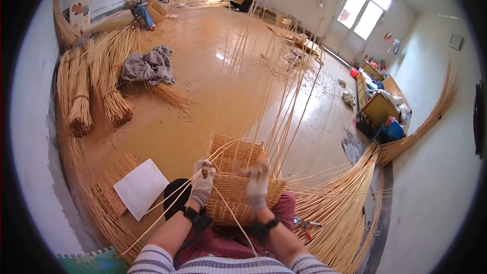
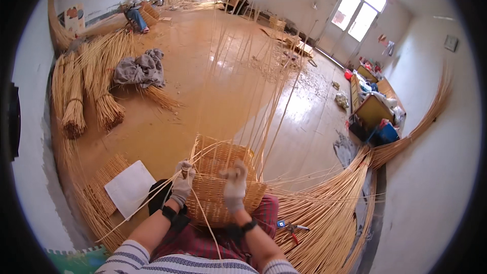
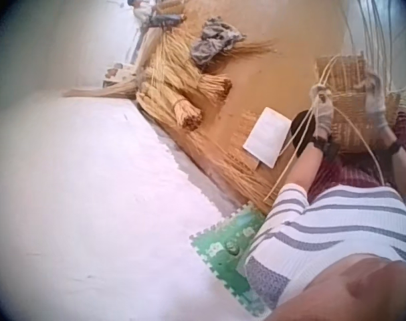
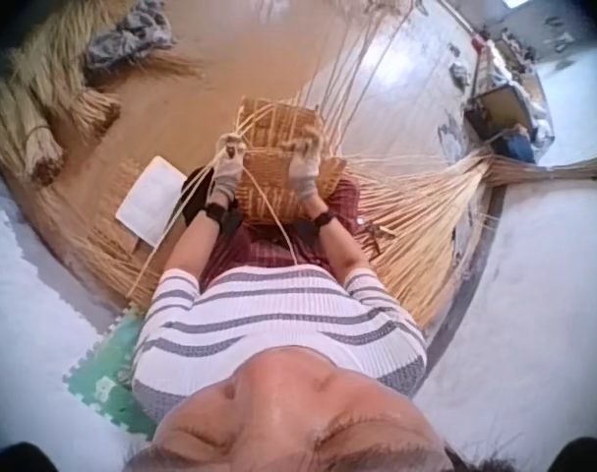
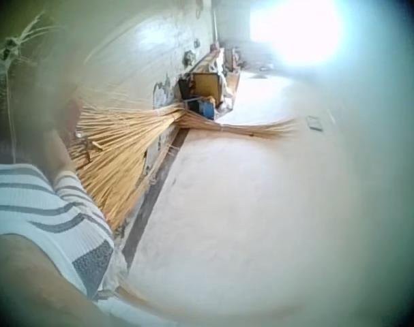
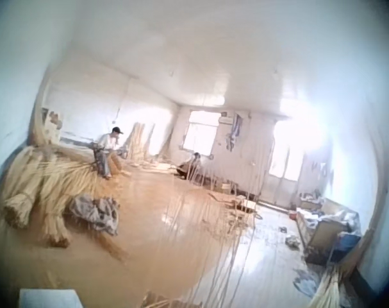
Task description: Weaving a wicker basket and measuring its dimensions with a tape measure.
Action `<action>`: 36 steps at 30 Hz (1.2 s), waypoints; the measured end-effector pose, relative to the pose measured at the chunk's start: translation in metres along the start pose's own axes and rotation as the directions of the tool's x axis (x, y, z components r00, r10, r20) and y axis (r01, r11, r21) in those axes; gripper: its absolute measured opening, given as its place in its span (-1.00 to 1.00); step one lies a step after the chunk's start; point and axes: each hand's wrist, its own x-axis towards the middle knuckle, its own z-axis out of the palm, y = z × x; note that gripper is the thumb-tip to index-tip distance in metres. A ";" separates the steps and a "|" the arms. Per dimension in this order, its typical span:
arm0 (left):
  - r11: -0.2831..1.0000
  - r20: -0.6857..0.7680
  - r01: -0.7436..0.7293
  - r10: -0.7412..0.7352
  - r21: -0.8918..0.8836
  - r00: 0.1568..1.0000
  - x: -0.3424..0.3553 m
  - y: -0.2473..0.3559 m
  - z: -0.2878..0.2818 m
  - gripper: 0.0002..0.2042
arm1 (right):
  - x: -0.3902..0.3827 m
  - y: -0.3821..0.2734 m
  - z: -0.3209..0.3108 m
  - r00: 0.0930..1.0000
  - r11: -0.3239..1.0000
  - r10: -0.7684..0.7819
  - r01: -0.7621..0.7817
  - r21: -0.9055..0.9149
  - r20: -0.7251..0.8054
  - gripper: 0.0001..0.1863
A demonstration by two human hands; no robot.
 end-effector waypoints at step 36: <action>0.409 0.605 -0.506 -0.161 0.760 0.779 -0.077 0.098 0.113 -0.31 | 0.060 -0.029 -0.106 0.997 0.849 -0.066 0.040 -0.527 -0.030 -0.38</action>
